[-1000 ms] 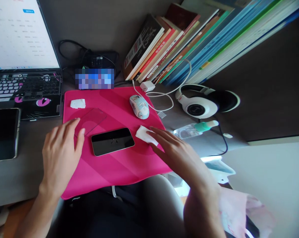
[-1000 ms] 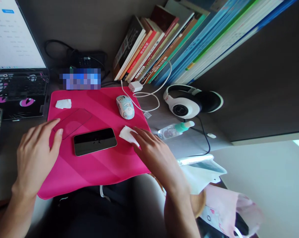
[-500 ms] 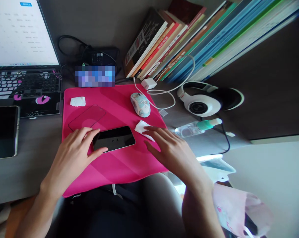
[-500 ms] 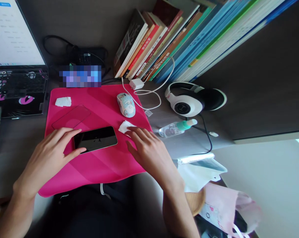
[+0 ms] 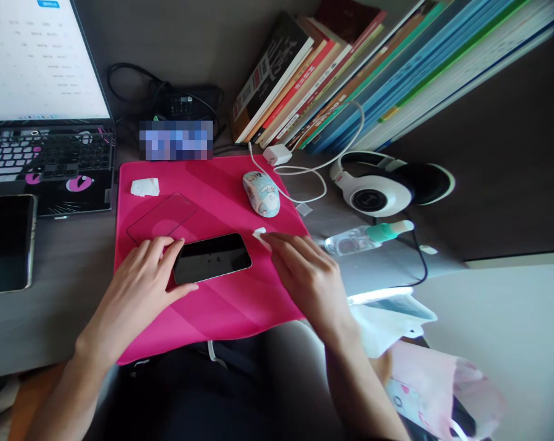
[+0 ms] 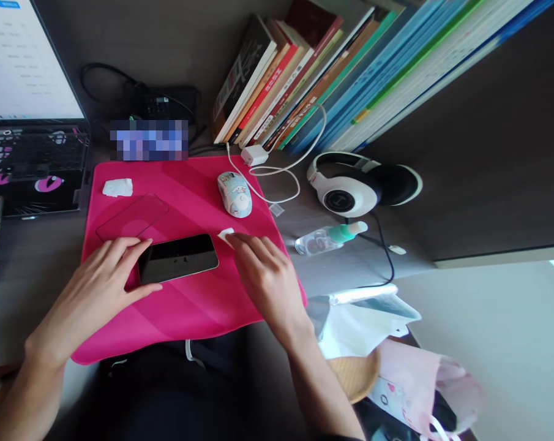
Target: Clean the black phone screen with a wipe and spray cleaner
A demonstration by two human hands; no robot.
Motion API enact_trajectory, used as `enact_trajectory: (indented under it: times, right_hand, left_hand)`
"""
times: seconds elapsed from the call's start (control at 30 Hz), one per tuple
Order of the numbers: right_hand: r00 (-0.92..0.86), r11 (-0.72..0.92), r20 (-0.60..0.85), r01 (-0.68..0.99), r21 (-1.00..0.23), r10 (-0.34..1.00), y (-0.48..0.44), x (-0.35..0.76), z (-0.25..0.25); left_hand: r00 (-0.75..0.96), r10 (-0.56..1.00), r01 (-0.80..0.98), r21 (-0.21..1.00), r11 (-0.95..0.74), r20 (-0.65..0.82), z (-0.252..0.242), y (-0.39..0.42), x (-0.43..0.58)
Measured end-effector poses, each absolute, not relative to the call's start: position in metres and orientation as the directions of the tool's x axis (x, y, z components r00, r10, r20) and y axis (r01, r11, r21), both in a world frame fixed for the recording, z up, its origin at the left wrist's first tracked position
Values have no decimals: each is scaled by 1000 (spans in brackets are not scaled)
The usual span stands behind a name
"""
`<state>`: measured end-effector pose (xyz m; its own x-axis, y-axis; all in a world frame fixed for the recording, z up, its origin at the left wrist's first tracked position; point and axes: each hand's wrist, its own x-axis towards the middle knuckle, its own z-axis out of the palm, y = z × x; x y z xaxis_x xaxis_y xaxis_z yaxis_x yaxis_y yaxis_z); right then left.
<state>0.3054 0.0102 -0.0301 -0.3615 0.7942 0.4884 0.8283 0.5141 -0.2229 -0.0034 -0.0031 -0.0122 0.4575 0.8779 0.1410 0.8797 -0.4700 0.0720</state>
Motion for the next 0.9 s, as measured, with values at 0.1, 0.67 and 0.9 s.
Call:
enact_trajectory:
  times: [0.1, 0.67, 0.9]
  right_hand:
    - [-391, 568, 512, 785, -249, 765, -6, 281, -29]
    - [-693, 748, 282, 612, -258, 664, -3, 269, -31]
    - [-652, 713, 292, 659, -239, 700, -1, 262, -38]
  left_hand:
    - [461, 875, 876, 83, -476, 148, -12, -2, -2]
    - [422, 892, 876, 180, -447, 161, -11, -4, -1]
    - [435, 886, 873, 168, -458, 159, -11, -4, -2]
